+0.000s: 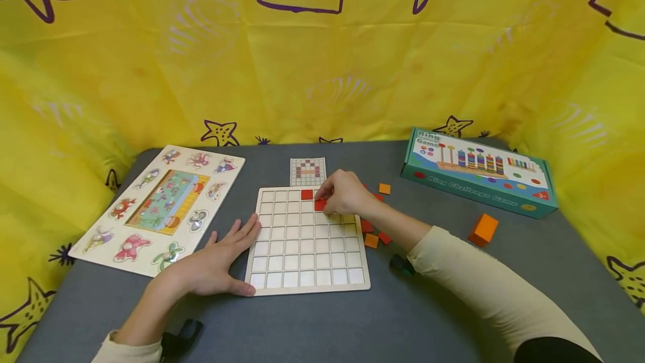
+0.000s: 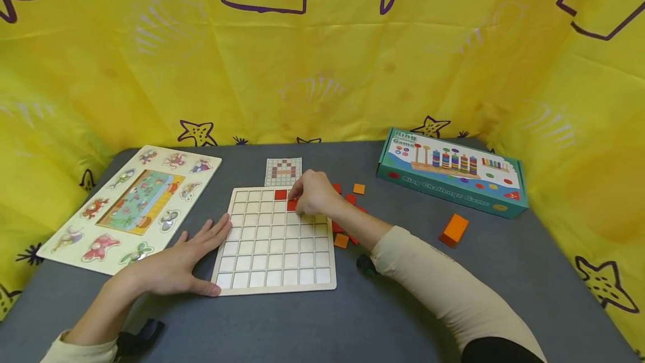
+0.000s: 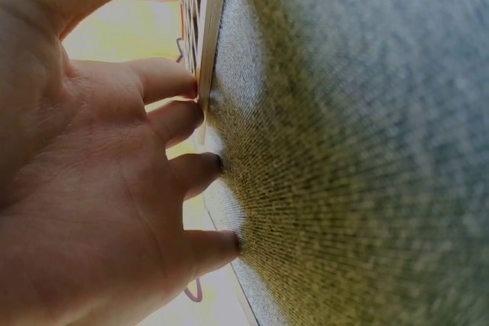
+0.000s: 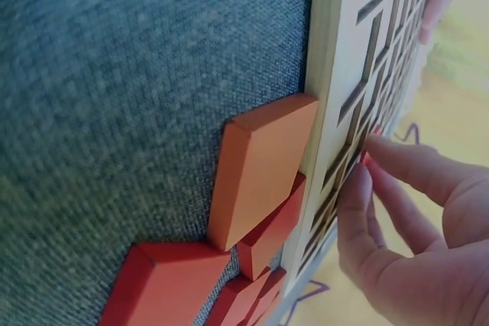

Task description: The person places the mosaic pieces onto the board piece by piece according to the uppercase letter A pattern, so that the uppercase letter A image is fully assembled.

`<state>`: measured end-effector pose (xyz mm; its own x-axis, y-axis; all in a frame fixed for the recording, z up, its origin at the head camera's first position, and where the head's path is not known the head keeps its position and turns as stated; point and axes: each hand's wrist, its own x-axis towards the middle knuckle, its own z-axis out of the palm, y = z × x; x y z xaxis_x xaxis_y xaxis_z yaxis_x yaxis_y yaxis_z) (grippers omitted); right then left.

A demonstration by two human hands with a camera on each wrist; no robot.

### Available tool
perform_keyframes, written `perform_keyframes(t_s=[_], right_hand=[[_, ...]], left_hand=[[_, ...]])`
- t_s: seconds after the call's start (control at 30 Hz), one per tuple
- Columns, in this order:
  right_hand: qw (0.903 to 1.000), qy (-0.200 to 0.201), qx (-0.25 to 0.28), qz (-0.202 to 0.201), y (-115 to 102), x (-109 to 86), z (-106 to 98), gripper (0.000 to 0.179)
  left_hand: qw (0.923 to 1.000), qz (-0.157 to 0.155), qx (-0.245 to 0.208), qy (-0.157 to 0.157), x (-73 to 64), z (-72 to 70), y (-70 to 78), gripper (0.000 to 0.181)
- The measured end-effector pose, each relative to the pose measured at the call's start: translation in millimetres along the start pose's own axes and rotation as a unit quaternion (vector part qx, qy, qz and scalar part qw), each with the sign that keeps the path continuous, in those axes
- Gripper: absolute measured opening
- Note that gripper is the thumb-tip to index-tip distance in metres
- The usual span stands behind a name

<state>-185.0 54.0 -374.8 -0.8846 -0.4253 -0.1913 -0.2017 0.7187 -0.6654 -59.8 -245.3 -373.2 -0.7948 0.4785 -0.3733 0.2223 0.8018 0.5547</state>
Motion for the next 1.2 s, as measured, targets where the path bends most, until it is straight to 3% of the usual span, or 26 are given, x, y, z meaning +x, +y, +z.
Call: perform_keyframes(t_s=[0.23,0.63,0.93,1.2], right_hand=[[0.9992,-0.004,0.040,0.008,5.5,-2.1,-8.4,0.025],[0.9965,0.021,0.072,0.038,21.5,-14.4,-39.6,0.027],[0.9954,0.041,0.069,0.051,45.1,-17.8,-58.0,0.036],[0.9959,0.036,0.058,0.059,59.5,-13.0,-61.0,0.042]], left_hand=[[1.0000,-0.004,0.001,-0.003,1.6,0.4,-0.8,0.124],[1.0000,-0.006,0.003,-0.005,1.9,-0.1,-0.2,0.124],[1.0000,-0.004,0.002,-0.002,1.4,-0.8,0.5,0.124],[1.0000,-0.003,-0.003,-0.002,-0.2,0.7,0.1,0.123]])
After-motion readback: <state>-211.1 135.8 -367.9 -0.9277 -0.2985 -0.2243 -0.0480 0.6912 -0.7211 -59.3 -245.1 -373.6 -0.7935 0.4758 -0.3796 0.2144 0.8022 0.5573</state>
